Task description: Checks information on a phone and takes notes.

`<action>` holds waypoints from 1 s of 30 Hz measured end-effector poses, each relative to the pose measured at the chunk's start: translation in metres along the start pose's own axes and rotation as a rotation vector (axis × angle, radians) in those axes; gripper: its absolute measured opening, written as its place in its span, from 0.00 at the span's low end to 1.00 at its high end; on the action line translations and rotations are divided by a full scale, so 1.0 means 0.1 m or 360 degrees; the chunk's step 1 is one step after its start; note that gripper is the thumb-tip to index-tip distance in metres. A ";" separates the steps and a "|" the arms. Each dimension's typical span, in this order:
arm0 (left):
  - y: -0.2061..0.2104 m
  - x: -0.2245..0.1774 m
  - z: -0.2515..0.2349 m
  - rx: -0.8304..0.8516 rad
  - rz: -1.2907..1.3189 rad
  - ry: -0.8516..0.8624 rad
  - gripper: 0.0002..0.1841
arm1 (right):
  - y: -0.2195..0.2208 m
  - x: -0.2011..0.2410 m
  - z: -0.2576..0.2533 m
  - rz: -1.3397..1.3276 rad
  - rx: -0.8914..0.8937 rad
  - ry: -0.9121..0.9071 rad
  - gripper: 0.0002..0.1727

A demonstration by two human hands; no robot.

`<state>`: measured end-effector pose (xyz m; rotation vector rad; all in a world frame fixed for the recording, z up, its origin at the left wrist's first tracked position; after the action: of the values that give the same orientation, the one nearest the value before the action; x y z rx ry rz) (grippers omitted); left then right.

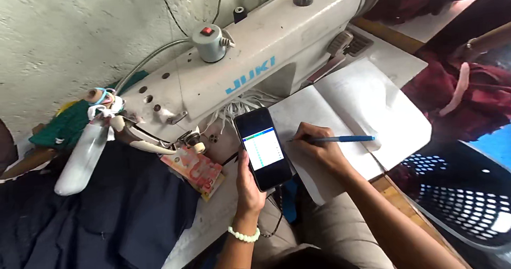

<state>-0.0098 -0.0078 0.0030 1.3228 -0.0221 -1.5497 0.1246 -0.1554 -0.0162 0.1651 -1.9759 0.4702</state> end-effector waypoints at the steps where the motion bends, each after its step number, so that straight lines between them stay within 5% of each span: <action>1: 0.00 0.00 0.00 0.0006 0.0007 -0.0002 0.24 | 0.01 0.00 0.00 0.0043 -0.0002 -0.0054 0.07; 30: 0.03 -0.01 0.01 0.0028 -0.0029 0.0022 0.24 | 0.02 -0.02 0.01 0.0058 0.0003 -0.0094 0.08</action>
<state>-0.0083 -0.0094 0.0057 1.3509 -0.0150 -1.5586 0.1242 -0.1542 -0.0189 0.1458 -2.0389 0.4962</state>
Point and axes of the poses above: each hand's wrist, its own z-axis away from the middle knuckle, its own y-axis out of the palm, x = y × z, the point moved 1 cm from there along -z, towards the middle knuckle, and after that the axes turned 11 degrees about -x, right-handed, at the moved point
